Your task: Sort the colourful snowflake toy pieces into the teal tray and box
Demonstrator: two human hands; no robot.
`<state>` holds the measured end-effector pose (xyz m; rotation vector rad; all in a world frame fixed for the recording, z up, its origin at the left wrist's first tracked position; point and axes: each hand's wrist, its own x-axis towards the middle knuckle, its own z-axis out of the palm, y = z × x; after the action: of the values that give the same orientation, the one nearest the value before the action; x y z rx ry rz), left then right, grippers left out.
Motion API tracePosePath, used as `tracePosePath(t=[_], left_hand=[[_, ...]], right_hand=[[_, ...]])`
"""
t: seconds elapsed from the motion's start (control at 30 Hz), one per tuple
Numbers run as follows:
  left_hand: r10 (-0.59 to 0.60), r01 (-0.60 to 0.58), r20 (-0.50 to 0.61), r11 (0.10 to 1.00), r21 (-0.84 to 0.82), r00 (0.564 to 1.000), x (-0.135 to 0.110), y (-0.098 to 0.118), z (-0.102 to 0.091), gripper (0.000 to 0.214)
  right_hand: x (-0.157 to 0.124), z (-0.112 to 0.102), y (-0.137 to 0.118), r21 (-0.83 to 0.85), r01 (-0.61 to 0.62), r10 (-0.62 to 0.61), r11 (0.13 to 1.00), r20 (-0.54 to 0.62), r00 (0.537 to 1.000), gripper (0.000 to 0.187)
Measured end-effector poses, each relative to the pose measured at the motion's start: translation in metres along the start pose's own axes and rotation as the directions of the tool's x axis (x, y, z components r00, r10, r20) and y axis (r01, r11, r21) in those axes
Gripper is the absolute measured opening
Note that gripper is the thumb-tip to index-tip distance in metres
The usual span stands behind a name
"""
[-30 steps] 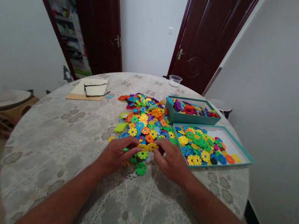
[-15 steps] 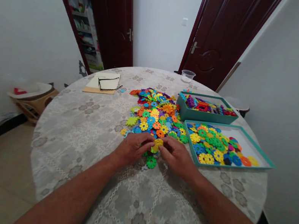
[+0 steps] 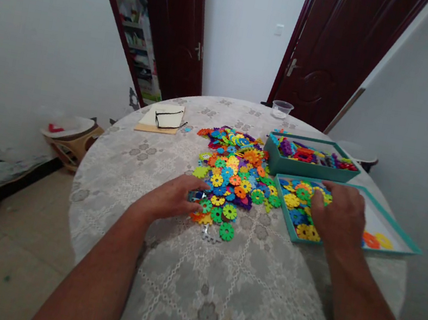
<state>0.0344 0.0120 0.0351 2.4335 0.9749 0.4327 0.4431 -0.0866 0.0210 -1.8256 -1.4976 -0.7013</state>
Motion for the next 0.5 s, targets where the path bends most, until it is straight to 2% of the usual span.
tracePosePath(t=[0.07, 0.13, 0.2, 0.27, 0.33, 0.37, 0.5], left_hand=[[0.022, -0.026, 0.102, 0.999, 0.033, 0.995, 0.001, -0.001, 0.003, 0.050], [0.040, -0.049, 0.144, 0.997, 0.063, 0.989, 0.003, 0.000, 0.006, 0.047], [0.047, -0.059, 0.152, 0.995, 0.079, 0.987, 0.006, 0.001, 0.009, 0.041], [0.057, -0.070, 0.151, 0.994, 0.082, 0.987, 0.007, 0.000, 0.011, 0.036], [0.077, -0.087, 0.133, 0.994, 0.071, 0.988, 0.008, -0.003, 0.014, 0.032], [0.093, -0.101, 0.116, 0.993, 0.061, 0.989, 0.008, -0.004, 0.015, 0.030], [0.148, -0.148, 0.028, 0.989, 0.002, 0.989, 0.009, -0.008, 0.022, 0.021]], right_hand=[[-0.005, -0.001, -0.019, 0.133, 0.071, -0.075, 0.989, 0.020, 0.997, 0.020], [-0.015, -0.002, -0.050, 0.321, 0.159, -0.209, 0.934, 0.126, 0.970, 0.018], [-0.029, -0.003, -0.083, 0.448, 0.218, -0.358, 0.867, 0.256, 0.898, 0.020], [-0.042, -0.002, -0.110, 0.501, 0.223, -0.456, 0.836, 0.408, 0.791, 0.028], [-0.052, -0.001, -0.128, 0.499, 0.194, -0.473, 0.845, 0.527, 0.706, 0.035], [-0.054, 0.000, -0.133, 0.486, 0.175, -0.461, 0.856, 0.566, 0.684, 0.037], [-0.055, 0.007, -0.142, 0.449, 0.116, -0.400, 0.886, 0.615, 0.680, 0.029]])
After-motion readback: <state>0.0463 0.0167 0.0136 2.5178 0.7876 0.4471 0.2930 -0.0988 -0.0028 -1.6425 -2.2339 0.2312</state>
